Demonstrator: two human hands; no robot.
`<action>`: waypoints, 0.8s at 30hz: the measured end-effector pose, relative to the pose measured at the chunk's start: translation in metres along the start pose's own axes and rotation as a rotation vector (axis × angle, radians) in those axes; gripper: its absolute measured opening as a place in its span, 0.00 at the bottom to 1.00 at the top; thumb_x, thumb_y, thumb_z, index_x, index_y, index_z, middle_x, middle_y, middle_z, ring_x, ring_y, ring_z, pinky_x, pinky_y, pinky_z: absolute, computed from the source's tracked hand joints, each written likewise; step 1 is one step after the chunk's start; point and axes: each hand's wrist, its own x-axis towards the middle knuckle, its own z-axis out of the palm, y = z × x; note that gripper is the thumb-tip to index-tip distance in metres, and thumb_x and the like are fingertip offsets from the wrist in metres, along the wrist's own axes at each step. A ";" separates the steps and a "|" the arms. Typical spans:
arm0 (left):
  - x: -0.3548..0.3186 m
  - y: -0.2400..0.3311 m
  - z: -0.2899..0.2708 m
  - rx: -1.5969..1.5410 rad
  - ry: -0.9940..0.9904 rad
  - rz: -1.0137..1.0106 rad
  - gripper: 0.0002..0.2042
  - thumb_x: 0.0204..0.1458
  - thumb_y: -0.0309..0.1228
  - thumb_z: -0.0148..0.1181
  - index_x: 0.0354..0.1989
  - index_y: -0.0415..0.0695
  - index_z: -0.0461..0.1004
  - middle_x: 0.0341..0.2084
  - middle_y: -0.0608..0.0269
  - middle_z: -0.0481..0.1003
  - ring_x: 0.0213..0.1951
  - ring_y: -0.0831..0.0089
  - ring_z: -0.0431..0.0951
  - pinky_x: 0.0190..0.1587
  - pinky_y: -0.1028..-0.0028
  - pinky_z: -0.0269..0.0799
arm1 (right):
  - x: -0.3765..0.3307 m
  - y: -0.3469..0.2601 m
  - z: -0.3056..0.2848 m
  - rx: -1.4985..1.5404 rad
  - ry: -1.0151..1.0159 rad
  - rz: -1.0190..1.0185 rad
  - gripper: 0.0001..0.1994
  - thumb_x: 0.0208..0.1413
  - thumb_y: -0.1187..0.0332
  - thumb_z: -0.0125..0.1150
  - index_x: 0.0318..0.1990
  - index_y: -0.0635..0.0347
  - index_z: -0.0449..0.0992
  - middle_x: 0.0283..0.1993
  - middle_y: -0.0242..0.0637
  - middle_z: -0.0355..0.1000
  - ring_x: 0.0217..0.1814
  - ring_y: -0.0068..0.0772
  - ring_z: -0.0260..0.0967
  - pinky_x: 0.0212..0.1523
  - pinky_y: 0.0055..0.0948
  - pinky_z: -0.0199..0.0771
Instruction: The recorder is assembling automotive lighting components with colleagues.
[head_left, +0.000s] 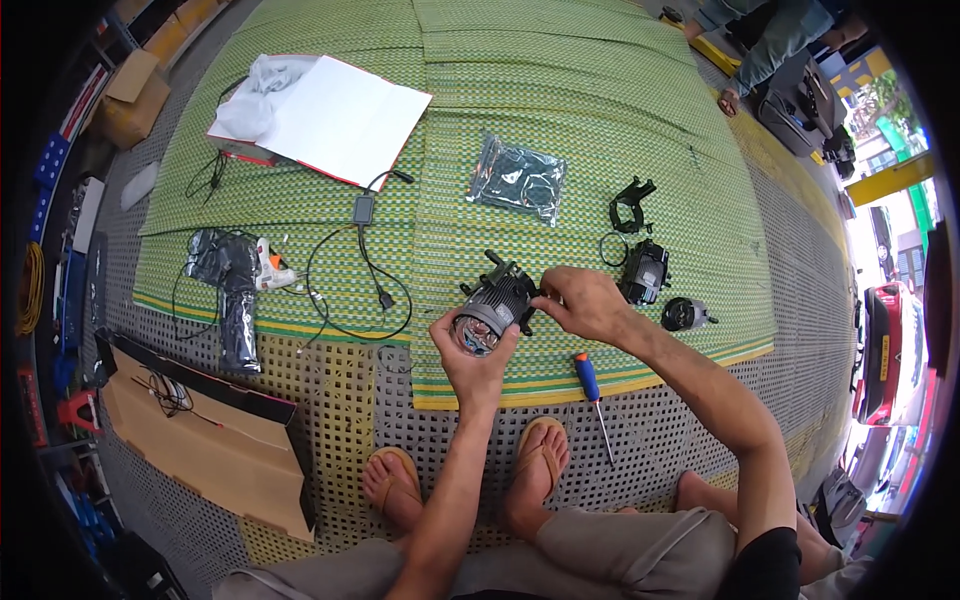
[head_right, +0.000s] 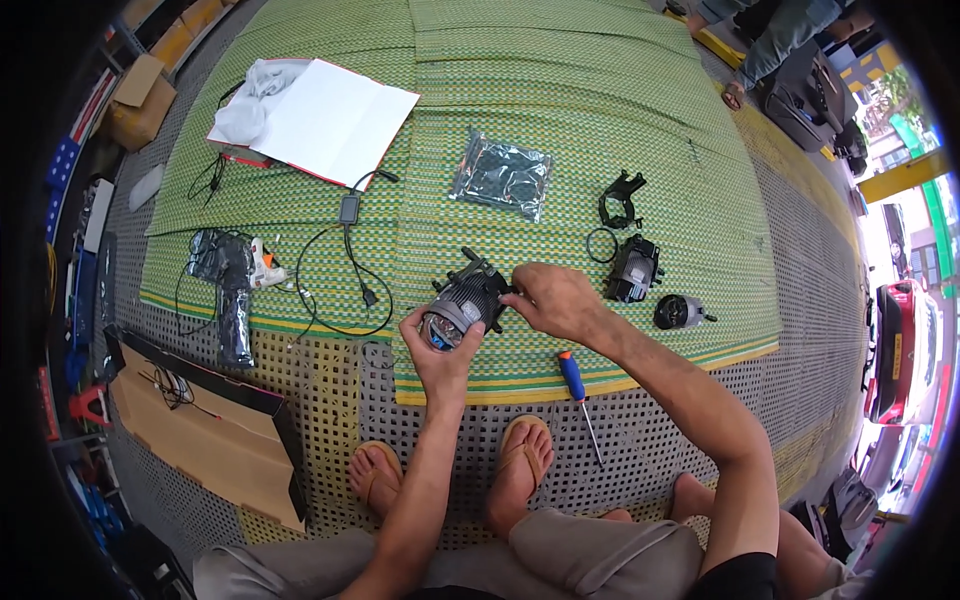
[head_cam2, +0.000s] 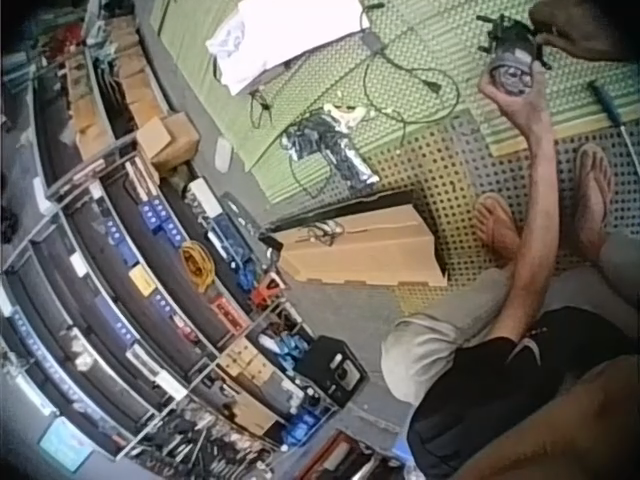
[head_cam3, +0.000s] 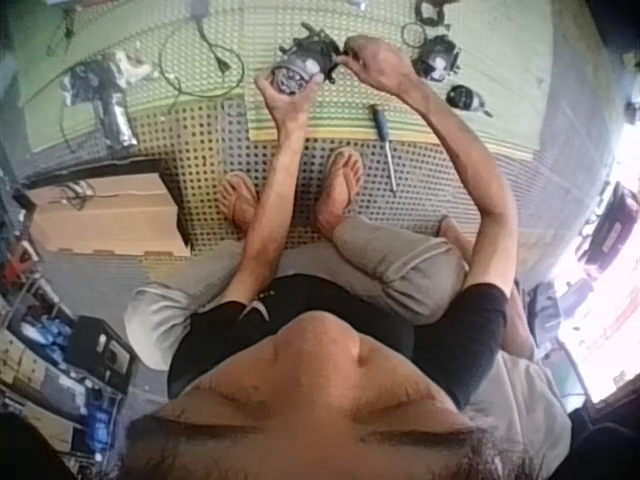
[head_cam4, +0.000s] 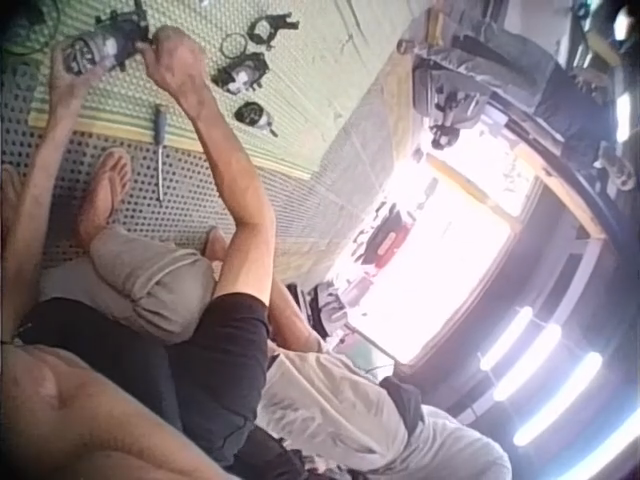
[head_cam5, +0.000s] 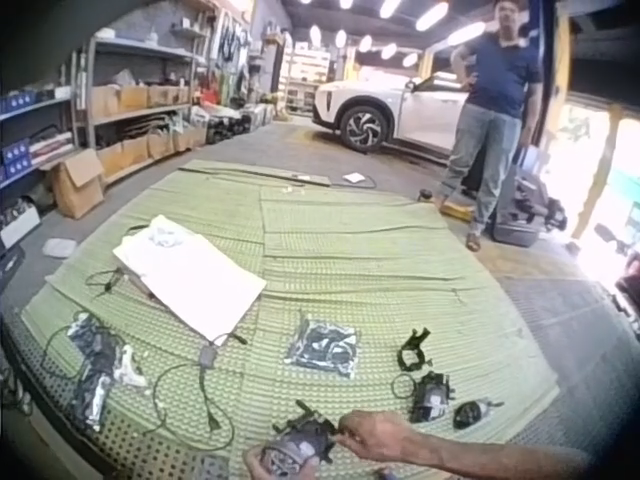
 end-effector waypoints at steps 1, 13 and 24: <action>0.000 0.000 0.000 0.015 0.005 0.010 0.37 0.45 0.28 0.75 0.60 0.45 0.55 0.52 0.52 0.63 0.53 0.66 0.70 0.53 0.70 0.72 | 0.000 0.000 0.000 0.026 0.017 -0.027 0.14 0.60 0.59 0.62 0.44 0.60 0.71 0.39 0.41 0.72 0.38 0.47 0.74 0.39 0.42 0.77; 0.003 0.002 0.001 -0.028 0.058 -0.055 0.37 0.44 0.28 0.76 0.59 0.40 0.55 0.51 0.51 0.64 0.52 0.67 0.71 0.55 0.70 0.72 | -0.003 0.004 0.001 -0.338 0.146 -0.477 0.16 0.57 0.68 0.61 0.52 0.58 0.69 0.48 0.42 0.69 0.49 0.42 0.74 0.40 0.40 0.79; 0.004 0.008 0.003 -0.026 0.051 -0.029 0.37 0.44 0.27 0.76 0.59 0.41 0.55 0.51 0.51 0.63 0.53 0.66 0.69 0.55 0.69 0.71 | 0.002 -0.001 -0.006 -0.018 0.145 -0.137 0.13 0.61 0.60 0.60 0.46 0.57 0.71 0.40 0.41 0.71 0.46 0.47 0.74 0.39 0.48 0.76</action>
